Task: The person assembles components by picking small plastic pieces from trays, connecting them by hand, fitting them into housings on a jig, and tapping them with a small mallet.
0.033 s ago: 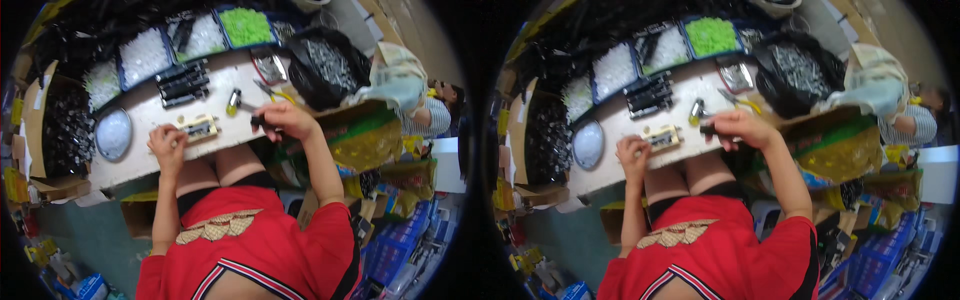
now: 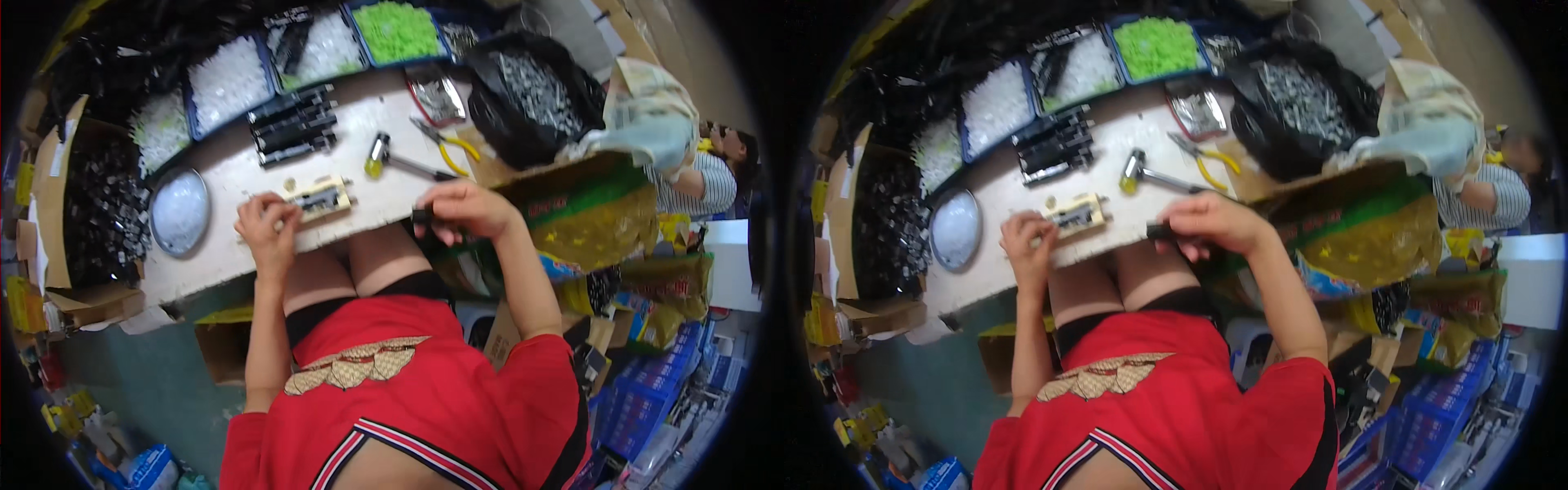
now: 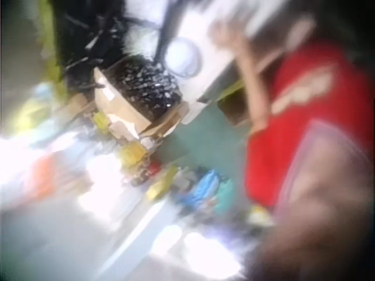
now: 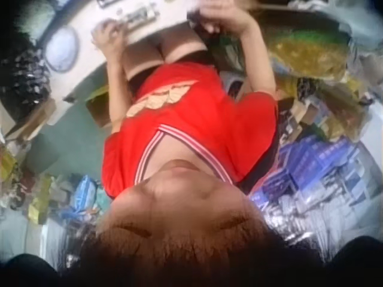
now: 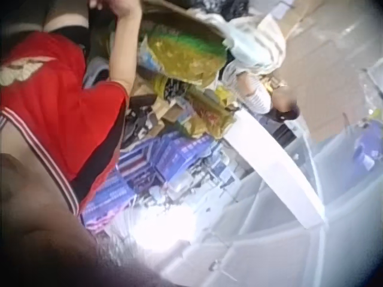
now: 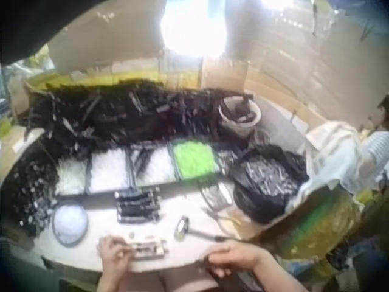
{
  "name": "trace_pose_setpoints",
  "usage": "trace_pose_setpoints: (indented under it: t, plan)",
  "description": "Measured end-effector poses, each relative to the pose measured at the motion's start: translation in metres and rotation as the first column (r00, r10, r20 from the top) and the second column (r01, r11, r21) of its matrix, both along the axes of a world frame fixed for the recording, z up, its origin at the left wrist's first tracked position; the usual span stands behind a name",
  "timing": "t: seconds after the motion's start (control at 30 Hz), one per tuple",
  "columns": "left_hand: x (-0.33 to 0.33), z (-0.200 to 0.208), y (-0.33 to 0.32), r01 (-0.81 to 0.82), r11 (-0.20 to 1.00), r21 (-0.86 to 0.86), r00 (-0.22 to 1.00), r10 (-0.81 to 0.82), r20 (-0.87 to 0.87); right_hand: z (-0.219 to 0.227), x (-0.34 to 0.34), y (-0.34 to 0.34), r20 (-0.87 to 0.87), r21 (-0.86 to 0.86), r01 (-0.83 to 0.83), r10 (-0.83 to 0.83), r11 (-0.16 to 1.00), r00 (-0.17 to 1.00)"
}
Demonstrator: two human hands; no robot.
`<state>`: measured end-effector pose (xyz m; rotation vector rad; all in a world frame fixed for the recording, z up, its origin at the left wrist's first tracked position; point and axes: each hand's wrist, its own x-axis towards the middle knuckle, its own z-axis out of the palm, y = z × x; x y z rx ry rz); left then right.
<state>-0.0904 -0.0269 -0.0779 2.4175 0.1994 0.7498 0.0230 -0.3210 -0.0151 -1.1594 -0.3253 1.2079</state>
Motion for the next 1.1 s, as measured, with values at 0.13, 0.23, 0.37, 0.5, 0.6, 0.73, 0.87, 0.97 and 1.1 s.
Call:
trace_pose_setpoints:
  t: [0.13, 0.23, 0.37, 0.5, 0.6, 0.73, 0.87, 0.97, 1.1]
  plan:
    - [0.004, -0.002, 0.001, 0.041, 0.999, -0.027, 0.999, -0.041, 0.003, -0.074, -0.069, -0.046, -0.211, -0.139, 0.323, -0.347, 0.936, 0.914]
    - [0.003, -0.006, 0.004, 0.065, 0.997, -0.042, 0.998, -0.065, 0.02, -0.152, -0.09, -0.071, -0.218, -0.376, 0.549, -0.647, 0.746, 0.73]
    - [0.0, -0.008, 0.005, 0.08, 0.997, -0.018, 0.996, -0.079, 0.045, -0.229, -0.102, -0.087, -0.153, -0.562, 0.554, -0.735, 0.614, 0.66]
    - [0.0, -0.009, 0.002, 0.082, 0.996, 0.034, 0.994, -0.084, 0.068, -0.264, -0.084, -0.084, 0.028, -0.657, 0.521, -0.673, 0.545, 0.739]
    - [0.0, -0.009, 0.003, 0.091, 0.996, 0.02, 0.993, -0.092, 0.076, -0.279, -0.06, -0.086, 0.207, -0.667, 0.574, -0.621, 0.476, 0.756]
    - [0.003, -0.01, 0.004, 0.13, 0.991, 0.027, 0.988, -0.132, 0.08, -0.297, -0.067, -0.097, 0.234, -0.666, 0.598, -0.636, 0.446, 0.735]
    - [0.001, -0.01, 0.004, 0.12, 0.993, -0.02, 0.989, -0.118, 0.088, -0.33, -0.084, -0.103, 0.243, -0.753, 0.547, -0.616, 0.367, 0.749]
    - [-0.004, -0.014, 0.015, 0.122, 0.992, 0.009, 0.989, -0.123, 0.087, -0.348, -0.064, -0.103, 0.299, -0.793, 0.484, -0.456, 0.37, 0.839]
    - [0.008, -0.014, 0.008, 0.175, 0.985, -0.009, 0.982, -0.174, 0.072, -0.344, 0.034, -0.107, 0.76, -0.461, 0.817, -0.321, 0.348, 0.565]
